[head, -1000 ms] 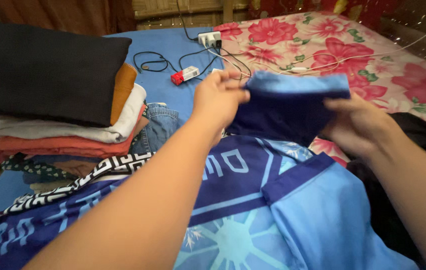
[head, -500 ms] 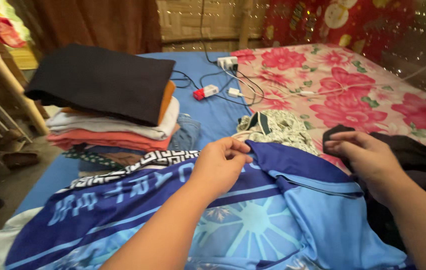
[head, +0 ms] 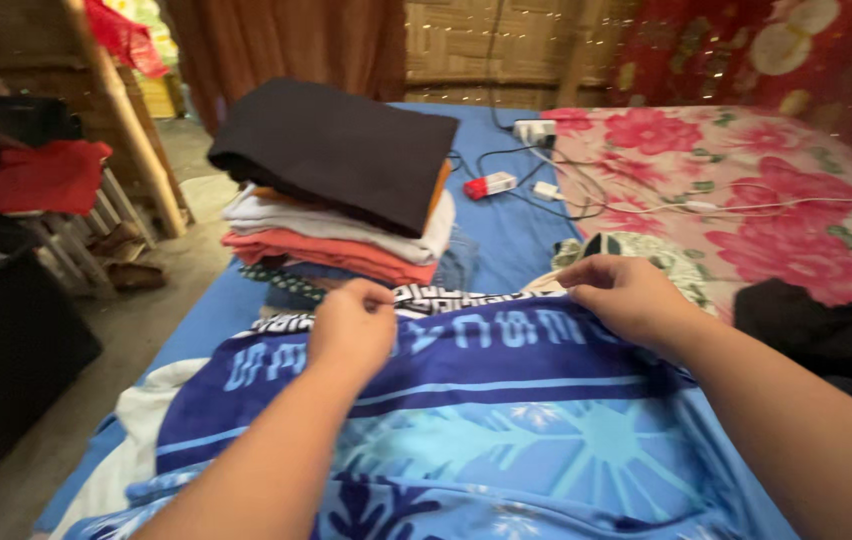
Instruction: The person folds a dark pair of shorts and then a blue patterned shirt on a pillow on the bed. The person smooths and aligns each garment before folding it into a compact rectangle and placing it on a growing stack of folded clothes.
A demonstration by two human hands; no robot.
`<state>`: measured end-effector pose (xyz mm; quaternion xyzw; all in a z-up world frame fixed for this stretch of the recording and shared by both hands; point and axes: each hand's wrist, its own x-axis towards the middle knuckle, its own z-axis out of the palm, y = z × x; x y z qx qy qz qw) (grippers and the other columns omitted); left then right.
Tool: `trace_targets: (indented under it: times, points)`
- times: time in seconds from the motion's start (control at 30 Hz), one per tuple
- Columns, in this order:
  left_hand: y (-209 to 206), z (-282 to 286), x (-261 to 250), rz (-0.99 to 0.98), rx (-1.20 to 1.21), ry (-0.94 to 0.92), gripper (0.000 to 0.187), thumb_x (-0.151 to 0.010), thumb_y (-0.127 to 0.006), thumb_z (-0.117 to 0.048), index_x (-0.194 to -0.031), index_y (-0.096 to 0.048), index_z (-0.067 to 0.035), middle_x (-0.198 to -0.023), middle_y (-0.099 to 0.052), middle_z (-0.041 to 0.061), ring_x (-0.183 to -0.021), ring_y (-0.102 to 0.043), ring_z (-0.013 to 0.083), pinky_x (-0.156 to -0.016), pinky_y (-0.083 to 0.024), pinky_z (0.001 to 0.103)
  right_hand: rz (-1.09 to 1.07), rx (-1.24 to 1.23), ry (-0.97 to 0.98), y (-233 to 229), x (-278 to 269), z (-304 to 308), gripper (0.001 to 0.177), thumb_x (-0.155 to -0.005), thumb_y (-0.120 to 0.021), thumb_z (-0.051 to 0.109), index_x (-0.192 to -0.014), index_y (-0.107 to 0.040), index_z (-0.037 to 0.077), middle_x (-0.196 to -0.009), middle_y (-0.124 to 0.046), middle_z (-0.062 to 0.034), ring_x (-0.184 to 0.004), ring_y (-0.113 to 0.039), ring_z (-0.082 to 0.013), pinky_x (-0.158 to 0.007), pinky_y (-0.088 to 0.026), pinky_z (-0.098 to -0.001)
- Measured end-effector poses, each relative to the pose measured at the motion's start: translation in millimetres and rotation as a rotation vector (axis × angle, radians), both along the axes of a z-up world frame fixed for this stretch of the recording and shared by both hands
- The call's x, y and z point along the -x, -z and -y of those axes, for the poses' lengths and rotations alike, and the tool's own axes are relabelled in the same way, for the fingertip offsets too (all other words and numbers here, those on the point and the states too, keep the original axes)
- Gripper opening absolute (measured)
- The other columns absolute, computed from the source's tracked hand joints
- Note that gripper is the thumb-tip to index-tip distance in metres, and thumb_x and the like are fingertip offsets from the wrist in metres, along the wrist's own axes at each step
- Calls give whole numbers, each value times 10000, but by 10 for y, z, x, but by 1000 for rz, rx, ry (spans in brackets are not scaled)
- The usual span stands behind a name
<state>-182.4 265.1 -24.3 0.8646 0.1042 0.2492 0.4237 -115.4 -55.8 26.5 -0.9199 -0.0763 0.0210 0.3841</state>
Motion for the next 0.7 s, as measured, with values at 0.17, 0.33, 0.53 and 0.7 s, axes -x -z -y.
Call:
trace_targets:
  times: [0.17, 0.33, 0.53, 0.7]
  points:
    - [-99, -544, 19, -388, -118, -146, 397, -800, -698, -368, -1186, -727, -279, -1198, -703, 111, -1209, -596, 333, -1031, -420, 526, 61, 95, -136, 133, -259, -399, 373, -879, -619, 108, -1235, -730, 108, -1175, -770, -93, -1124, -708, -194, -988, -524, -337]
    - [-252, -682, -75, -670, -392, 107, 448, -835, -598, -536, -1227, -724, -360, -1321, -696, -10, -1376, -492, 287, -1183, -117, 655, 60, 308, -195, 269, -481, -632, 494, -857, -616, 122, -1346, -661, 180, -1249, -725, -110, -1168, -694, -236, -1009, -518, -350]
    - [-174, -878, -314, -583, -590, 220, 383, -809, -664, -504, -1084, -784, -266, -1097, -783, 53, -1167, -667, 262, -1142, -210, 599, -99, 380, -128, 368, -517, -816, 560, -840, -649, 146, -1396, -598, 197, -1041, -792, -103, -913, -764, -249, -854, -598, -384]
    - [-110, -1147, -359, -410, -471, 229, 397, -863, -626, -514, -1136, -701, -236, -1043, -791, 61, -1095, -698, 288, -1071, -312, 587, 44, 419, -145, 212, -483, -808, 446, -874, -694, 233, -1315, -665, 173, -988, -778, -99, -887, -752, -245, -849, -575, -377]
